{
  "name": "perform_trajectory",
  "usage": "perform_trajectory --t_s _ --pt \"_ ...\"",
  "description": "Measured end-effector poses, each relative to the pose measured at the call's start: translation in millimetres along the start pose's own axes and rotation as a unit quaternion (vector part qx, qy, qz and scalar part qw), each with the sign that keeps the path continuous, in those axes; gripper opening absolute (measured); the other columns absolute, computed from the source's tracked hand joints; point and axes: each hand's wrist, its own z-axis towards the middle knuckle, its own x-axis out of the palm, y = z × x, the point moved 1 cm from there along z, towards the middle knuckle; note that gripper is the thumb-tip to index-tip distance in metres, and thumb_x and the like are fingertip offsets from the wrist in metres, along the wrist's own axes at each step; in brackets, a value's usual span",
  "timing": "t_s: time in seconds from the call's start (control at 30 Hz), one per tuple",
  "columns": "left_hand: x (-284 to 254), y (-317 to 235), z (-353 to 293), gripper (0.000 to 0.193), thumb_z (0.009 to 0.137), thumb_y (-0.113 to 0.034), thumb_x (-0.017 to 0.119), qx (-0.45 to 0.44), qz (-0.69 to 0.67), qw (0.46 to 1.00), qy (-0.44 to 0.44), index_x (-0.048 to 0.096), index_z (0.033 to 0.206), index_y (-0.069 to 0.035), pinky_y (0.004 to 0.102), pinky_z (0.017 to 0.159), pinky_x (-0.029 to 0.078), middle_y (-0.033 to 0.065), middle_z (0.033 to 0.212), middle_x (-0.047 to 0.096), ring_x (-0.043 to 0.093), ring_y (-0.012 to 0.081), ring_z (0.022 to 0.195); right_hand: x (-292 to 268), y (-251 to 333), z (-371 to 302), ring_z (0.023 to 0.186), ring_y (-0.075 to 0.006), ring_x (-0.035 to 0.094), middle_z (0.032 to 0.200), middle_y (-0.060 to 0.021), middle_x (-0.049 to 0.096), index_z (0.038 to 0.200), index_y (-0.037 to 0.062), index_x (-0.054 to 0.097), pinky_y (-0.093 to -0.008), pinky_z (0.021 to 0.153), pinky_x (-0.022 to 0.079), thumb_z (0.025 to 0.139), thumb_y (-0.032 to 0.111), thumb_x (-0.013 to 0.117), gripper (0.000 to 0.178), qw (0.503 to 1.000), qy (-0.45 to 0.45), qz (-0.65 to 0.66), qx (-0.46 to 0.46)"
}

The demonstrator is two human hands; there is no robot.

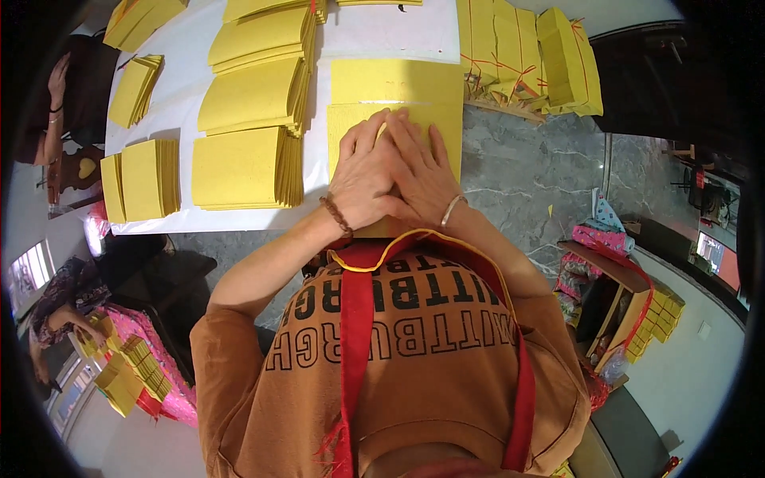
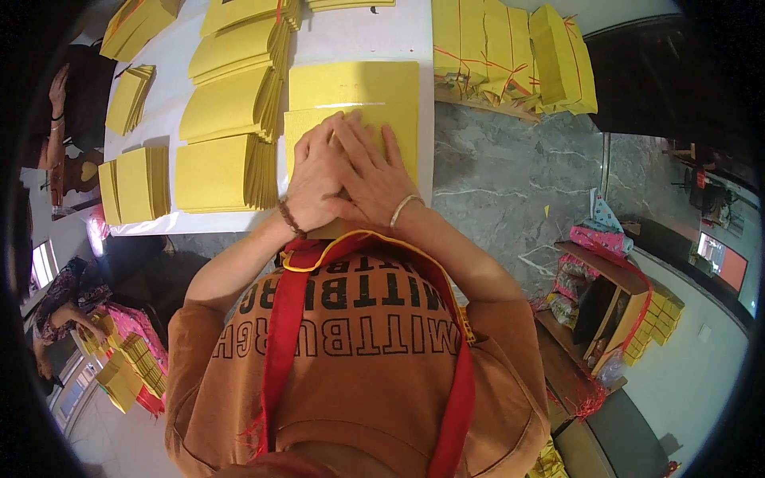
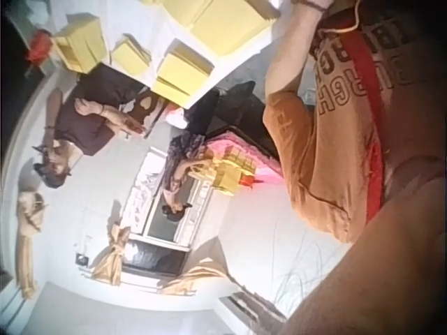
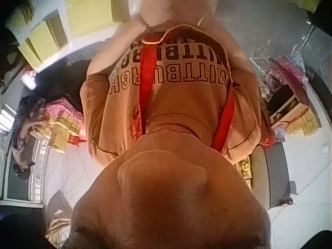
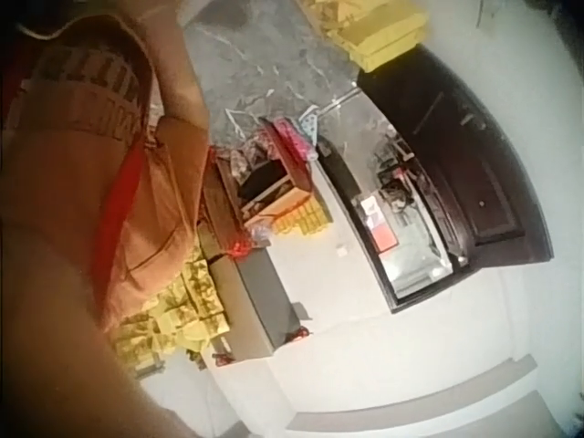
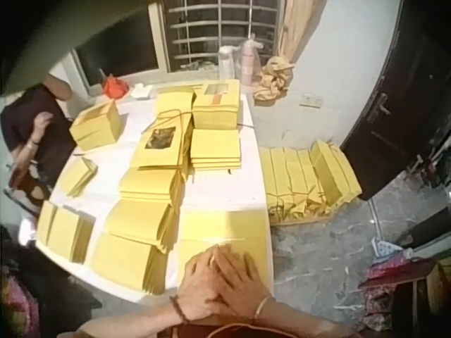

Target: Folding and stacking yellow paper sheets with silver foil squares at a workstation.

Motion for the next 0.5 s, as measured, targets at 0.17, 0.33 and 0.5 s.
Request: perform_trajectory --t_s 0.17,0.33,0.5 --pt "1.2 22.2 -9.8 0.052 0.085 0.003 0.043 -0.081 -0.586 0.799 -0.108 0.029 0.136 -0.004 0.0325 0.103 0.029 0.0117 0.138 0.033 0.031 0.0213 0.128 6.0 3.7 0.3 0.134 -0.033 0.018 0.143 -0.0162 0.022 0.136 0.0094 0.03 -0.0569 0.105 0.008 0.088 0.048 0.038 0.062 0.992 0.08 -0.033 0.091" --pt "-28.3 25.3 -28.4 0.053 0.089 -0.021 0.049 -0.018 -0.205 0.978 -0.01 0.03 0.136 -0.005 0.0424 0.105 0.022 0.0142 0.142 0.027 0.022 0.0278 0.133 7.1 5.6 0.7 0.133 -0.0339 0.018 0.143 -0.0161 0.023 0.135 0.011 0.033 -0.0578 0.104 0.008 0.088 0.046 0.039 0.059 0.993 0.07 -0.05 0.078" --pt "-20.3 27.0 -39.2 0.065 0.088 -0.043 0.046 0.036 0.031 0.995 0.084 0.027 0.138 -0.007 0.0495 0.105 0.019 0.0177 0.145 0.015 0.013 0.0356 0.134 4.2 8.5 0.2 0.134 -0.0305 0.019 0.143 -0.0123 0.025 0.134 0.0129 0.035 -0.058 0.104 0.008 0.089 0.042 0.039 0.055 0.993 0.068 -0.054 0.083"
